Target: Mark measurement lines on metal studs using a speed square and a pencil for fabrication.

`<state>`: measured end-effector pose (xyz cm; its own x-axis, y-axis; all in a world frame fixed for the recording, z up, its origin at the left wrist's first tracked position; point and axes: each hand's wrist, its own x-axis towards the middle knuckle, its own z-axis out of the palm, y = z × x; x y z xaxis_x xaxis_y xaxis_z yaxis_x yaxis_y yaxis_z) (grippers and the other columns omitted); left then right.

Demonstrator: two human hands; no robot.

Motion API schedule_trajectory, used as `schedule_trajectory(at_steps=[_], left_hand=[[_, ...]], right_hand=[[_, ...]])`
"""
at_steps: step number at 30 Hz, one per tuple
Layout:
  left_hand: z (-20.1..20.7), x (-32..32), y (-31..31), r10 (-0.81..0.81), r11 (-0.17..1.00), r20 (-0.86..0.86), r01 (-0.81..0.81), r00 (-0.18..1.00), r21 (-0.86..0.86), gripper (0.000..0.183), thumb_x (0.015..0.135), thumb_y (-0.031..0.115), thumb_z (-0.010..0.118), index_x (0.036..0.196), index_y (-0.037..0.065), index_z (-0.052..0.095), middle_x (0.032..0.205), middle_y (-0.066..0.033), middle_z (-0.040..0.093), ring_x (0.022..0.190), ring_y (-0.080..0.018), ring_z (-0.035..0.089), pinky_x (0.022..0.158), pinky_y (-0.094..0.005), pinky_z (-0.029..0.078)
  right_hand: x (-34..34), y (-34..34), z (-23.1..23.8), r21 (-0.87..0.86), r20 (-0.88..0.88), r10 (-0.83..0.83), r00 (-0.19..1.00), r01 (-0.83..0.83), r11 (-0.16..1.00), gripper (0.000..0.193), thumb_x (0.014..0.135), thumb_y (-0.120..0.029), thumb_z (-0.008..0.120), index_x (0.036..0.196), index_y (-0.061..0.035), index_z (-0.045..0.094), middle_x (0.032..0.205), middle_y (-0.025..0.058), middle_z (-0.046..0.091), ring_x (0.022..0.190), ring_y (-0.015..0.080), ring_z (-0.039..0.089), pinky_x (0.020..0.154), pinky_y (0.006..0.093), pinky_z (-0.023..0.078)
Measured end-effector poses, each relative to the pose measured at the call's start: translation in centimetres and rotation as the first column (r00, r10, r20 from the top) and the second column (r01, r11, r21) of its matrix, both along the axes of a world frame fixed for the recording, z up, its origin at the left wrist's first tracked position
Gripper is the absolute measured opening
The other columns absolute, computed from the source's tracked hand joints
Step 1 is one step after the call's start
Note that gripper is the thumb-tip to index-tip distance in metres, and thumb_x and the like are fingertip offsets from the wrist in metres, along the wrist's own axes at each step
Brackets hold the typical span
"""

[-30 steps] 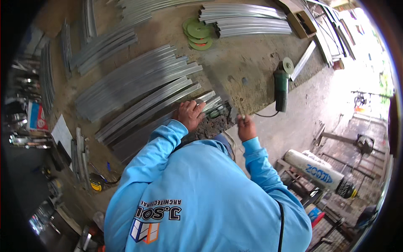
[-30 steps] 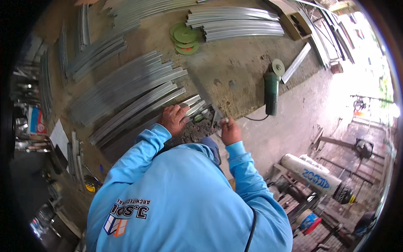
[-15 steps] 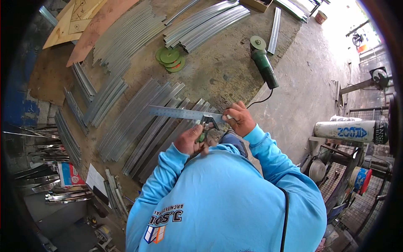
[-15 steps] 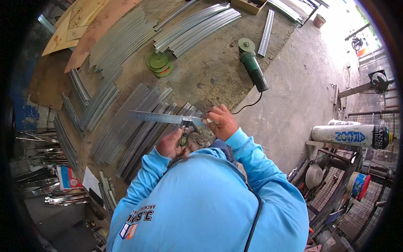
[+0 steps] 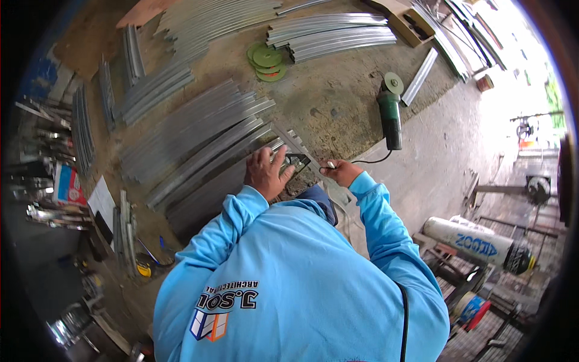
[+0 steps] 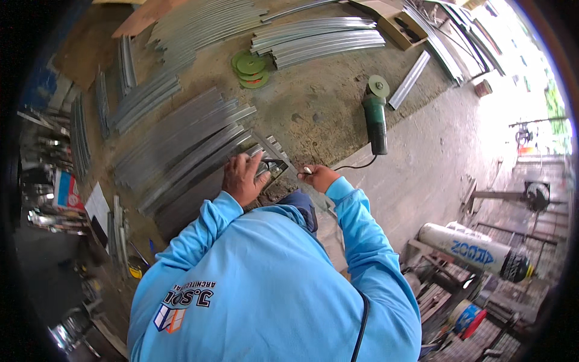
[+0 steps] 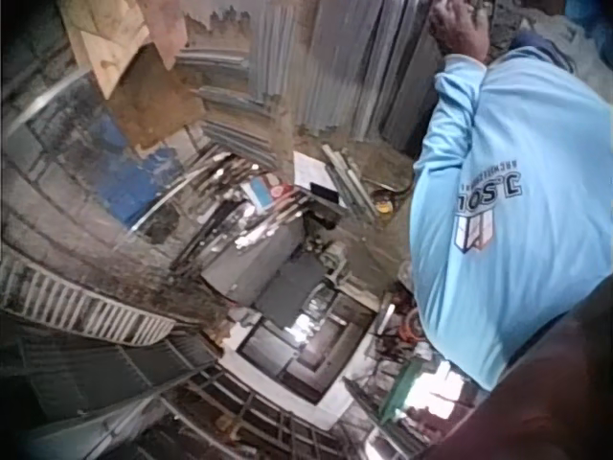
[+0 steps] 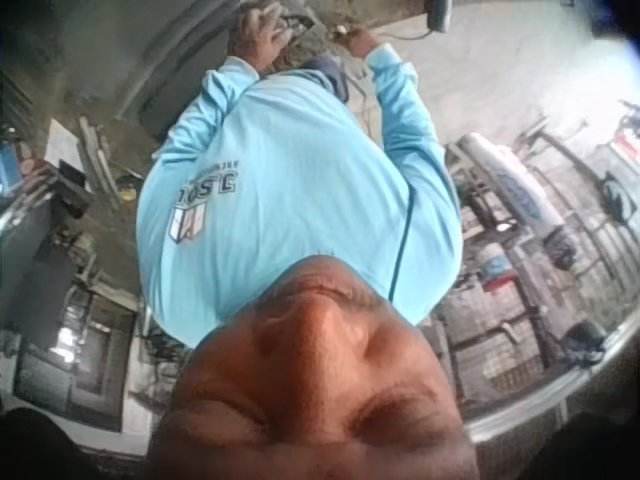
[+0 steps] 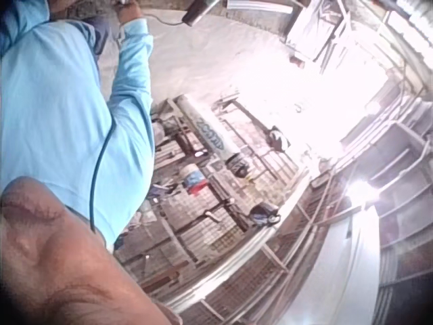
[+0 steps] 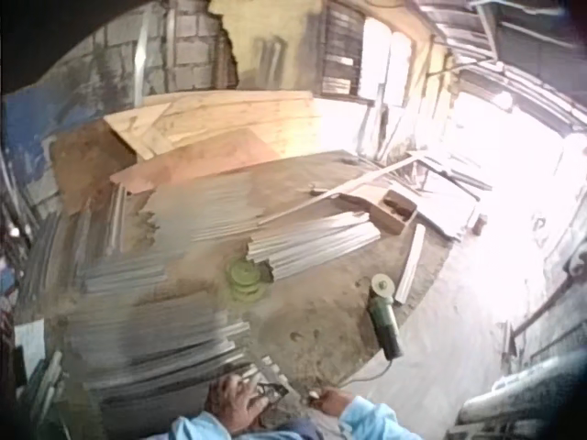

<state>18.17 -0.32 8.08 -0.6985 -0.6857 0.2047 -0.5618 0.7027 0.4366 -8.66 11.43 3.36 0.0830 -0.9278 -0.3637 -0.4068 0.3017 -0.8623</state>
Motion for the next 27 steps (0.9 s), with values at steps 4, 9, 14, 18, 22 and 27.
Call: schedule_trajectory(at_steps=[4,9,14,18,22,27], left_hand=[[-2.7,-0.2,-1.0,0.130,0.989,0.035,-0.127,0.991,-0.075,0.054,0.086,0.045,0.070,0.132,0.019,0.059,0.106,-0.0122,0.054,0.098,-0.0350,0.052,0.084,-0.0497,0.043],[-6.0,-1.3,-1.5,0.175,0.983,0.044,-0.172,0.984,-0.067,0.050,0.086,0.045,0.070,0.130,0.023,0.061,0.100,-0.0105,0.053,0.096,-0.0329,0.053,0.084,-0.0483,0.043],[-6.5,-1.9,-1.9,0.253,0.966,0.056,-0.249,0.966,-0.069,0.040,0.085,0.052,0.071,0.119,0.032,0.069,0.089,-0.0069,0.055,0.087,-0.0280,0.054,0.078,-0.0443,0.045],[-7.1,-2.0,-1.8,0.315,0.943,0.072,-0.304,0.946,-0.136,0.042,0.082,0.055,0.072,0.117,0.031,0.070,0.088,-0.0050,0.056,0.084,-0.0265,0.054,0.075,-0.0426,0.045],[-6.3,-2.5,-1.9,0.372,0.916,0.040,-0.360,0.927,-0.177,0.051,0.078,0.058,0.075,0.118,0.028,0.069,0.085,-0.0038,0.056,0.081,-0.0258,0.055,0.072,-0.0419,0.044],[-6.5,-2.8,-2.1,0.379,0.909,0.003,-0.372,0.925,-0.190,0.057,0.075,0.060,0.077,0.118,0.024,0.069,0.082,-0.0034,0.055,0.079,-0.0256,0.056,0.070,-0.0414,0.043]], right_hand=[[-2.8,-3.5,-1.9,0.106,-0.274,0.242,0.931,-0.221,0.969,0.046,0.099,-0.049,0.052,0.115,-0.0089,0.069,0.099,0.0235,0.069,0.096,0.0449,0.064,0.084,0.0496,0.051],[-2.6,-9.5,0.0,0.272,-0.450,0.393,0.802,-0.296,0.916,0.051,0.097,-0.052,0.053,0.117,-0.0095,0.070,0.101,0.0240,0.070,0.098,0.0451,0.065,0.089,0.0506,0.051],[-2.4,-11.3,-0.3,0.224,-0.477,0.398,0.784,-0.330,0.917,0.048,0.095,-0.050,0.055,0.105,-0.0060,0.071,0.096,0.0241,0.070,0.092,0.0448,0.065,0.084,0.0512,0.051],[-2.7,-12.1,-0.5,0.174,-0.467,0.486,0.738,-0.462,0.870,0.045,0.097,-0.047,0.056,0.100,-0.0047,0.069,0.090,0.0244,0.069,0.085,0.0445,0.066,0.077,0.0519,0.052],[-3.7,-12.3,0.5,0.134,-0.409,0.535,0.739,-0.532,0.836,0.042,0.098,-0.043,0.053,0.103,-0.0055,0.070,0.096,0.0224,0.070,0.091,0.0439,0.066,0.082,0.0512,0.053],[-5.2,-12.2,-3.9,0.047,-0.451,0.621,0.641,-0.677,0.734,0.042,0.099,-0.044,0.052,0.109,-0.0066,0.069,0.097,0.0211,0.070,0.089,0.0440,0.067,0.079,0.0500,0.054]])
